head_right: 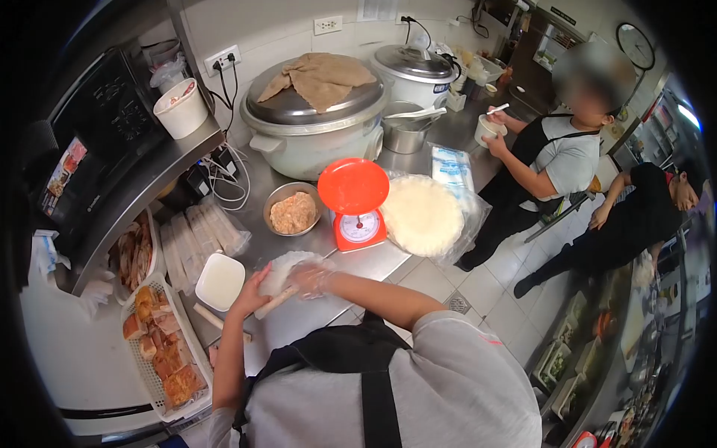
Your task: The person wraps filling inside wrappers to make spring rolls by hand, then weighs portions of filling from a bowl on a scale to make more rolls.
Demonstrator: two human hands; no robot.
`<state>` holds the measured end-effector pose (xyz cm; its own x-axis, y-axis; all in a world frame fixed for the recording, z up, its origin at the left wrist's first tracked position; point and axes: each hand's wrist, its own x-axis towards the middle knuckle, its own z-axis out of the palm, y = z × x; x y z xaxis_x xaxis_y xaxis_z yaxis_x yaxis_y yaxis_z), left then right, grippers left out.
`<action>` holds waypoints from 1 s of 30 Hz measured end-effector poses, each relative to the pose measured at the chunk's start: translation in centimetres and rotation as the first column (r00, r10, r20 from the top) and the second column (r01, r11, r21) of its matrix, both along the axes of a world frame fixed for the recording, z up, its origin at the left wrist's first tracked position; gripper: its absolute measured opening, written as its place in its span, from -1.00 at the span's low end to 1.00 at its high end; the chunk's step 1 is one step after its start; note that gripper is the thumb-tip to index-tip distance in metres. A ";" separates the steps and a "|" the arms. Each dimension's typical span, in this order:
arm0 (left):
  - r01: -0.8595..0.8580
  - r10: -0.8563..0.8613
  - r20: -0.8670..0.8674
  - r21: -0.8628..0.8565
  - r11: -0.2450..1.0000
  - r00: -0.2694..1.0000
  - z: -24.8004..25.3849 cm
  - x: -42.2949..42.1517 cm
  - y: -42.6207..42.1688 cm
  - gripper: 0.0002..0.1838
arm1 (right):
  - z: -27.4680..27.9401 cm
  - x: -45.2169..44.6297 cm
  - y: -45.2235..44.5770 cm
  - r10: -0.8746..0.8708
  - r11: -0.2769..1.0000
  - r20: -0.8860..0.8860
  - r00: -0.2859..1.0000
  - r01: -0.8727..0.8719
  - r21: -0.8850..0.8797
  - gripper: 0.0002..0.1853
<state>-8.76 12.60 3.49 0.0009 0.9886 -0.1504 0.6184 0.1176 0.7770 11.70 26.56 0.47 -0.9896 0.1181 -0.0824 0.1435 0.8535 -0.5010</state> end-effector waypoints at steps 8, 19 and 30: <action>-0.135 0.206 0.625 -0.161 0.978 0.753 -5.0 -0.4 1.3 -0.21 | -0.1 -4.4 -6.1 -0.087 0.995 0.000 0.996 0.087 -0.044 -0.49; -0.068 0.051 0.145 0.114 0.991 0.988 -3.2 1.3 0.5 0.08 | 0.0 -1.5 1.4 0.038 0.998 0.271 0.962 -0.052 0.045 -0.59; 0.004 -0.024 0.147 0.137 0.991 0.989 -4.4 0.1 0.5 0.03 | -0.4 6.2 5.7 -0.119 0.987 0.112 0.987 0.105 0.121 -0.60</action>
<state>-8.66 13.14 -0.90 0.0271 0.9996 -0.0119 0.4964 -0.0031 0.8681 17.90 32.28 0.10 -0.9535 0.2431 -0.1781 0.2941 0.8794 -0.3745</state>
